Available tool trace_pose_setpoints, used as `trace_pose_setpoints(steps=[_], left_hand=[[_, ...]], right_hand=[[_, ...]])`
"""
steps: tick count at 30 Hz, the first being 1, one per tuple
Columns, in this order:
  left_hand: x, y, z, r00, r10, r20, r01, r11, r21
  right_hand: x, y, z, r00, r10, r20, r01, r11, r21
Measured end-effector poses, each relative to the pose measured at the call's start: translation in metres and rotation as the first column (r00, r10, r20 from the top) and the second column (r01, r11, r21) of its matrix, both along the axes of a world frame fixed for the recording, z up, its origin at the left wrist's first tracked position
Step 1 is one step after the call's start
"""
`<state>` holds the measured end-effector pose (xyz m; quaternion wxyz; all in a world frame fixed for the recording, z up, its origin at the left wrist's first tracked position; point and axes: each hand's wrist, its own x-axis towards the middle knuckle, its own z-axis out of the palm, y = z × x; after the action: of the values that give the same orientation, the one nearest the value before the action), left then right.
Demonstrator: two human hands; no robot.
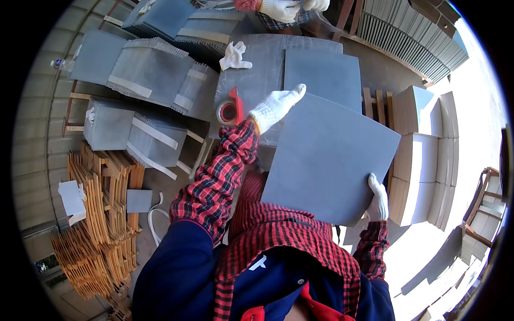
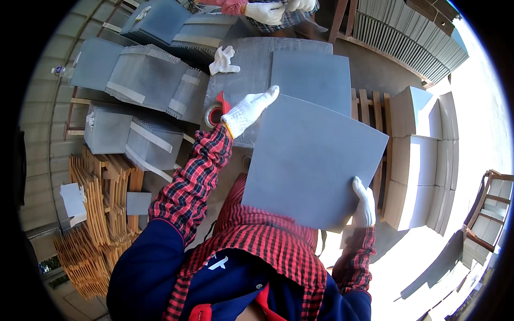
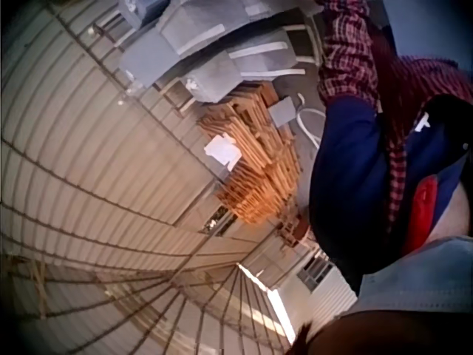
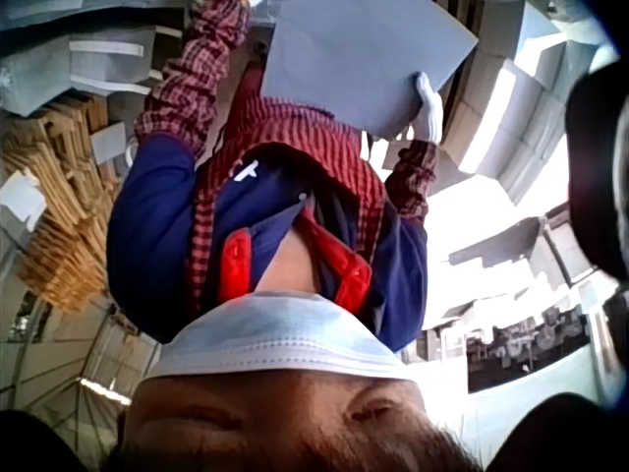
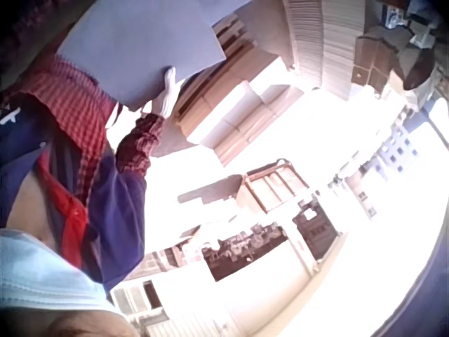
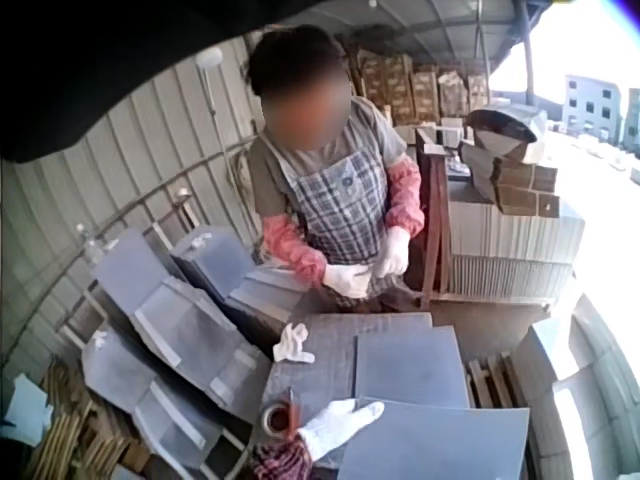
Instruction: The person repeatedly picks up gray rectangular panels, places them on a workbench, and uses a handheld tape dispenser to apply tape along edges. They stack finished panels on a wooden pallet and continue the cycle with additional panels. A coworker is visible nearby performing similar taping actions.
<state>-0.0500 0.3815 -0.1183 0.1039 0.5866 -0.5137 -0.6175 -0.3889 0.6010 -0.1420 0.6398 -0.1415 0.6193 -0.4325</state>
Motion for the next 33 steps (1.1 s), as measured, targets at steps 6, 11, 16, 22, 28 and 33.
trace_pose_setpoints(steps=[6,11,16,22,28,33], left_hand=[[-0.007,0.039,-0.009,0.981,0.174,0.09,-0.151,0.964,-0.217],[-0.012,0.077,-0.029,0.988,0.154,0.016,-0.148,0.968,-0.2],[-0.038,0.106,-0.016,0.883,0.072,0.464,0.033,0.976,-0.214],[-0.026,0.105,-0.017,0.916,0.172,0.361,-0.058,0.95,-0.306],[-0.004,0.092,-0.061,0.908,0.416,0.042,-0.34,0.794,-0.503],[0.025,0.076,-0.054,0.84,0.421,-0.342,-0.341,0.9,0.271]], right_hand=[[-0.002,-0.003,-0.015,1.0,0.016,-0.004,-0.016,1.0,0.01],[-0.001,-0.001,-0.016,0.993,0.061,-0.101,-0.063,0.998,-0.017],[-0.009,-0.003,-0.016,0.973,0.128,-0.192,-0.128,0.992,0.011],[-0.004,-0.007,-0.015,0.981,0.091,-0.173,-0.094,0.996,-0.006],[0.0,-0.01,-0.011,0.985,0.077,-0.156,-0.081,0.997,-0.018],[0.003,-0.021,-0.008,0.984,0.078,-0.158,-0.078,0.997,0.003]])
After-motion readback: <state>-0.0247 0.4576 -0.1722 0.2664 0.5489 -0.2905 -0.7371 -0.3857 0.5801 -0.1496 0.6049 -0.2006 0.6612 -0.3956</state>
